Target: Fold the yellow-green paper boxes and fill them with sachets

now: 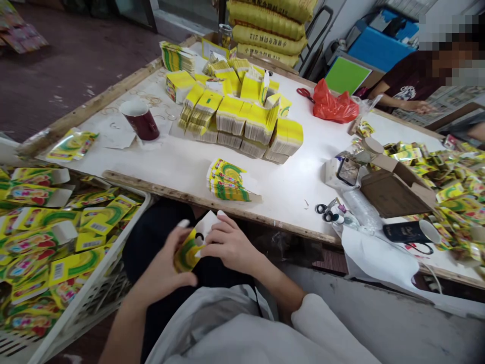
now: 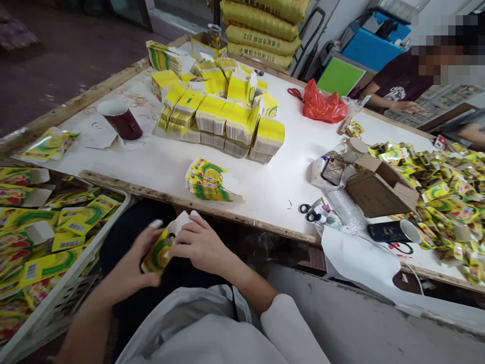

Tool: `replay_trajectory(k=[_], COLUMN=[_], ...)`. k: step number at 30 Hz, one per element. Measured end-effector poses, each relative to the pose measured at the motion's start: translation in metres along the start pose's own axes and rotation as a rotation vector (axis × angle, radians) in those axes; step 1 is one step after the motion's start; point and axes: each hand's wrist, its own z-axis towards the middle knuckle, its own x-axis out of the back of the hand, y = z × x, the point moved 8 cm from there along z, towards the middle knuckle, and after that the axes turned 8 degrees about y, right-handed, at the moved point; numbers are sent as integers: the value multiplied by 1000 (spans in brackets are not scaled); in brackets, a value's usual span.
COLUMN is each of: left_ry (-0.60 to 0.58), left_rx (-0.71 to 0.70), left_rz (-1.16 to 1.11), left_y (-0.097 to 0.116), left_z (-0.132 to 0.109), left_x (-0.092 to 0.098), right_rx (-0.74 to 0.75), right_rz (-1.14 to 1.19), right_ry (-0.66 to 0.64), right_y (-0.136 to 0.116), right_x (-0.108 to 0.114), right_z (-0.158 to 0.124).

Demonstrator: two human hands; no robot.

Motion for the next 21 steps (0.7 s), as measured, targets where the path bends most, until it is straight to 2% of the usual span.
replay_trajectory(k=[2,5,6,7,8,10,12,16,18,21], left_ry=[-73,56,104,136,153,149,139,147,103,53], left_rx=[-42,-167,-215,-263,-311,-402,-467,-487,-438,-376], left_rz=[253,469,515,552,580,618,634,649,647,620], left_y=[-2,4,6,8,10,13,16,17,11,-2], left_z=[-7,-16,-19,-22,-24,-29,-32,-33,-30,-24], left_x=[-21,-34,-36,-38,-40,-44,-46,-44,-45,-47], right_rx=[-95,-524,-678,-814,-917,-1014,-1019,-948,-843,-606], right_rz=[52,250,391,575,781,1138,1285,1198,1092,740], right_ry=[157,510,561,545,469,249,101,109,114,49], right_y=[2,31,42,48,50,42,33,38,36,21], right_x=[1,3,-5,-18,-35,-63,-74,-70,-64,-51], right_z=[-1,-17,-25,-29,-31,-30,-28,-30,-28,-23])
